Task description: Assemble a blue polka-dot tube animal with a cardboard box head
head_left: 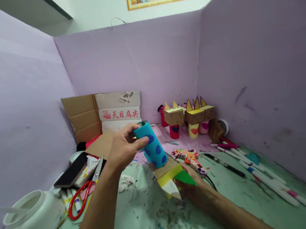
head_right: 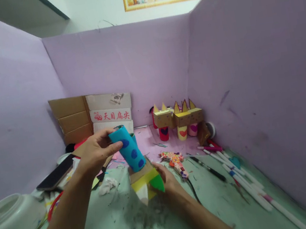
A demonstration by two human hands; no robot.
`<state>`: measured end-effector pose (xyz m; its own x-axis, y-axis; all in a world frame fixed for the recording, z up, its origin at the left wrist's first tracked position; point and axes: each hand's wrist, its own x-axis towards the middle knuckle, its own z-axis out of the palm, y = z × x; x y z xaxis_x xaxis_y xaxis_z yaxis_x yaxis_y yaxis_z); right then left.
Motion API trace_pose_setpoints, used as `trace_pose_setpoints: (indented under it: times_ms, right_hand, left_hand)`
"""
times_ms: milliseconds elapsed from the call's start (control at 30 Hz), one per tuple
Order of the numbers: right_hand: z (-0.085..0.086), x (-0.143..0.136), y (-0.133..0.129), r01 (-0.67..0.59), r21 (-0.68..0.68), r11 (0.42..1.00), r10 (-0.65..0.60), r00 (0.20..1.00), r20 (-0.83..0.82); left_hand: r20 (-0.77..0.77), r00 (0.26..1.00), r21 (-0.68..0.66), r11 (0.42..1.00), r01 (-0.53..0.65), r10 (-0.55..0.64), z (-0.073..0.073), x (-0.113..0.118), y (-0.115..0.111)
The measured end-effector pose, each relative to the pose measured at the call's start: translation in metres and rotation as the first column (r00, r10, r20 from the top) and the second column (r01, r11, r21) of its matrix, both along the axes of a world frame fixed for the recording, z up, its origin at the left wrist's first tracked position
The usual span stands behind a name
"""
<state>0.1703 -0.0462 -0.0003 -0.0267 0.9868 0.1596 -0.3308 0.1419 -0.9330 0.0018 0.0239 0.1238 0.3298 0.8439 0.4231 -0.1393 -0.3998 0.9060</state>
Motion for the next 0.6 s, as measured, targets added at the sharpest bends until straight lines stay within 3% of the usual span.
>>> trace_pose_setpoints:
  times_ms: [100, 233, 333, 433, 600]
  right_hand:
    - [0.010, 0.018, 0.007, 0.017, -0.015, 1.000, -0.019, 0.979, -0.204]
    - [0.037, 0.043, 0.015, 0.116, 0.076, 0.990, -0.094, 0.965, -0.245]
    - [0.061, 0.053, 0.022, 0.198, 0.255, 0.946, -0.159, 0.974, -0.164]
    - [0.076, 0.057, 0.031, 0.171, 0.365, 0.915, -0.170, 0.985, -0.033]
    - [0.068, 0.059, 0.041, 0.189, 0.337, 0.922, -0.222, 0.973, 0.062]
  left_hand:
    - [-0.007, 0.995, 0.017, 0.995, -0.103, 0.103, 0.002, -0.004, 0.001]
    - [0.133, 0.968, -0.205, 0.962, -0.183, 0.212, 0.000, 0.000, 0.004]
    - [0.276, 0.931, -0.358, 0.925, -0.129, 0.237, -0.007, 0.007, 0.005]
    - [0.336, 0.911, -0.395, 0.914, -0.093, 0.238, -0.014, 0.011, 0.000]
    - [0.252, 0.943, -0.416, 0.904, -0.096, 0.216, -0.034, 0.002, -0.016]
